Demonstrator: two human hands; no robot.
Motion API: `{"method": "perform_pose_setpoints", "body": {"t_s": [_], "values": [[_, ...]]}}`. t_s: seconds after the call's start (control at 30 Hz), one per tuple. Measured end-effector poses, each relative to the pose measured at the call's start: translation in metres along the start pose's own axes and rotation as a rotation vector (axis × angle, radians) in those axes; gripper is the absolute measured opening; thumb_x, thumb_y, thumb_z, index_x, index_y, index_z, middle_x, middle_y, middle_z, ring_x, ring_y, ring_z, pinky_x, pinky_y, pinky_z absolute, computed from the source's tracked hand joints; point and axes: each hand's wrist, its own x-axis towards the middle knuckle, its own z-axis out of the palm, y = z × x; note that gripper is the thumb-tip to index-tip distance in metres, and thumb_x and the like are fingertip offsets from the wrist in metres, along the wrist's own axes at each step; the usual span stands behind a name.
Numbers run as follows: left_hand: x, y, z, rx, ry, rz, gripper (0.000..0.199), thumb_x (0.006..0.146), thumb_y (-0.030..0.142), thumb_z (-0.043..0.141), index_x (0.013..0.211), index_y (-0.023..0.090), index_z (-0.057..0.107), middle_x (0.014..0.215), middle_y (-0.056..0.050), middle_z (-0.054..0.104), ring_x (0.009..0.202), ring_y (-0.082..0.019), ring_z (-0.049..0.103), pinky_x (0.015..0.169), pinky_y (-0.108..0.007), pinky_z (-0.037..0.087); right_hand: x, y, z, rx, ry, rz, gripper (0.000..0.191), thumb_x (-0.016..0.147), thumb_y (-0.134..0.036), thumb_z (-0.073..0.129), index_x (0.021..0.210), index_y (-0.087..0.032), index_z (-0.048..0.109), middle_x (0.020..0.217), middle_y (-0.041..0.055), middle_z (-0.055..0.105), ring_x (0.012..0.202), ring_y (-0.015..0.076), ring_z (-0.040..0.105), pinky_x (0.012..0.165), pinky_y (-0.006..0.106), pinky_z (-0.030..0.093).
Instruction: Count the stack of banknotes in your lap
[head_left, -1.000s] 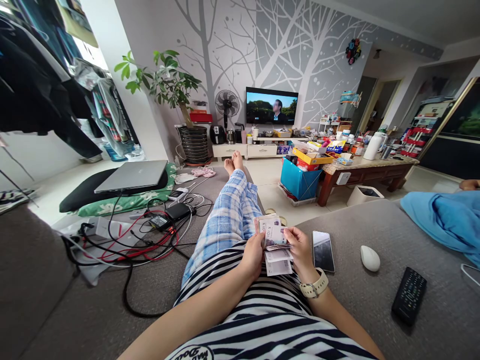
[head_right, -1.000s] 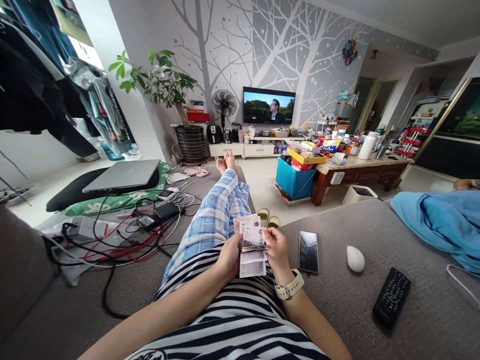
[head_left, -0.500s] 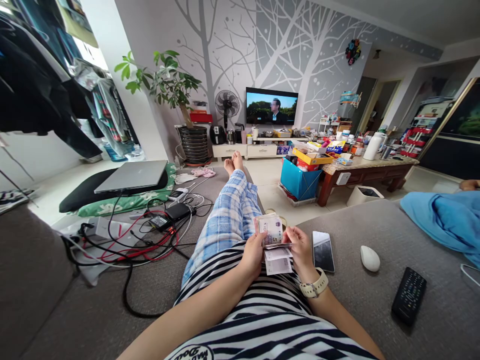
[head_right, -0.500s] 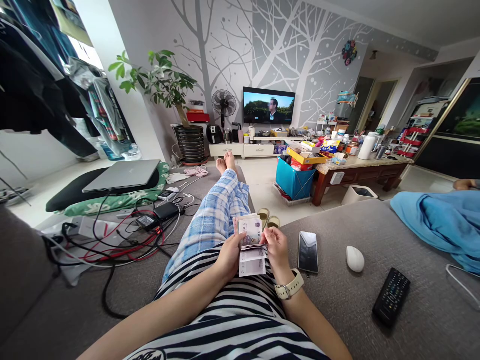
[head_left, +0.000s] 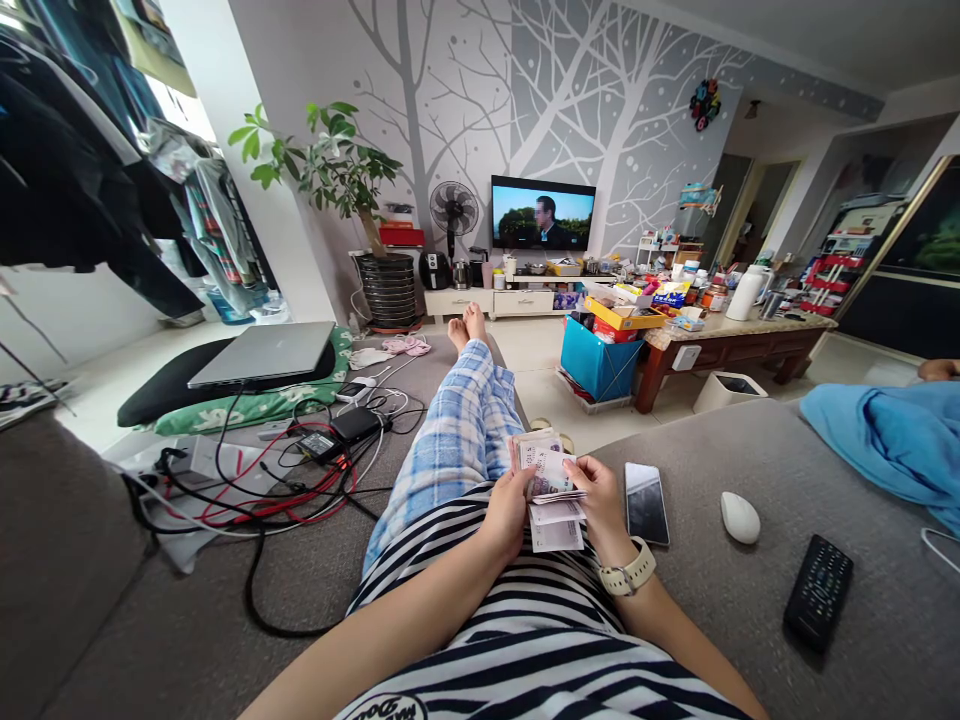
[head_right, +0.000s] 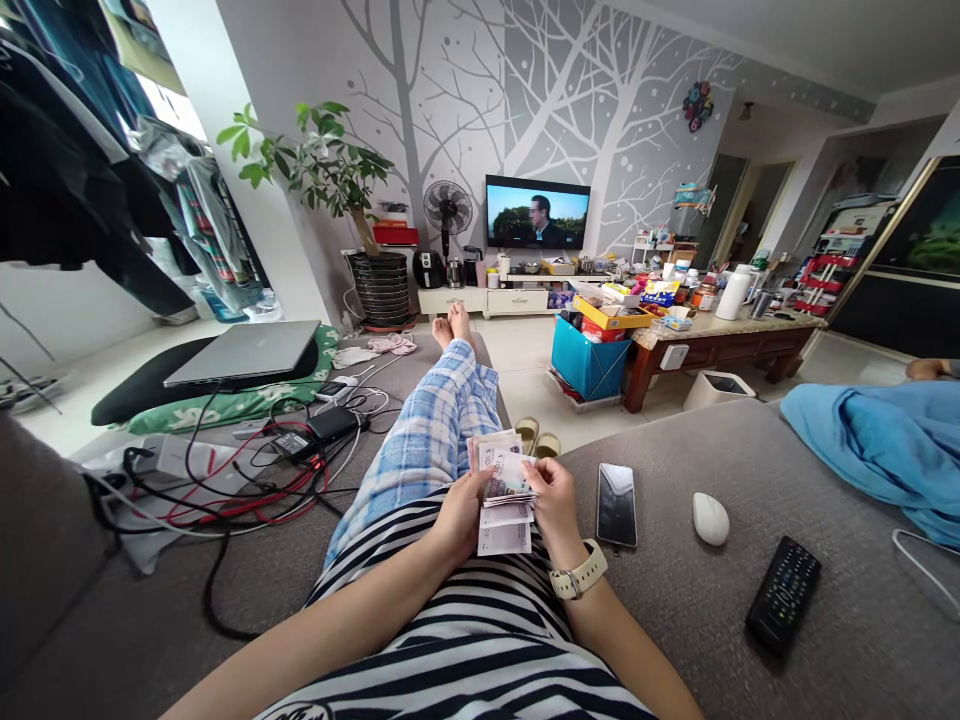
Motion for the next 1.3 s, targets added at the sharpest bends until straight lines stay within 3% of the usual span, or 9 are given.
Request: {"method": "perform_pose_setpoints", "body": {"t_s": [0.13, 0.37, 0.77, 1.03, 1.3], "values": [[0.0032, -0.003, -0.0035, 0.019, 0.012, 0.024, 0.028, 0.076, 0.03, 0.063, 0.094, 0.01, 0.068, 0.088, -0.01, 0.075, 0.078, -0.022, 0.069, 0.08, -0.034, 0.053, -0.0005, 0.0001, -0.0006, 0.002, -0.005, -0.014, 0.039, 0.073, -0.049, 0.07, 0.065, -0.016, 0.053, 0.061, -0.0029, 0.046, 0.059, 0.0095, 0.04, 0.054, 0.022, 0.032], [0.0063, -0.0058, -0.0067, 0.029, 0.037, 0.031, 0.027, 0.08, 0.028, 0.056, 0.094, 0.008, 0.068, 0.084, -0.01, 0.074, 0.079, -0.022, 0.068, 0.078, -0.033, 0.05, -0.0009, -0.0002, -0.0016, 0.007, -0.039, -0.026, 0.036, 0.076, -0.049, 0.068, 0.069, -0.015, 0.058, 0.064, -0.0011, 0.051, 0.06, 0.0105, 0.043, 0.055, 0.022, 0.034], [0.0057, -0.0054, -0.0067, 0.003, 0.016, 0.026, 0.032, 0.076, 0.031, 0.062, 0.099, 0.009, 0.068, 0.091, -0.011, 0.074, 0.082, -0.023, 0.068, 0.079, -0.033, 0.052, 0.0005, 0.0025, -0.0019, 0.025, -0.03, -0.041, 0.036, 0.076, -0.049, 0.068, 0.07, -0.014, 0.06, 0.065, 0.0001, 0.054, 0.061, 0.0109, 0.046, 0.056, 0.022, 0.036], [0.0051, -0.0039, -0.0045, 0.026, 0.042, 0.027, 0.023, 0.079, 0.029, 0.059, 0.089, 0.011, 0.069, 0.082, -0.008, 0.074, 0.075, -0.021, 0.067, 0.075, -0.031, 0.052, -0.002, 0.0003, -0.003, 0.017, -0.028, -0.068, 0.035, 0.078, -0.048, 0.067, 0.073, -0.015, 0.062, 0.068, 0.0015, 0.057, 0.063, 0.0122, 0.049, 0.058, 0.023, 0.039], [0.0059, -0.0023, -0.0037, 0.033, 0.053, 0.009, 0.022, 0.077, 0.026, 0.061, 0.092, 0.012, 0.068, 0.083, -0.008, 0.074, 0.078, -0.021, 0.068, 0.077, -0.031, 0.052, -0.0012, -0.0025, -0.0026, -0.004, -0.038, -0.091, 0.034, 0.08, -0.048, 0.066, 0.073, -0.015, 0.063, 0.068, 0.0018, 0.057, 0.064, 0.0129, 0.05, 0.059, 0.023, 0.039]]}}
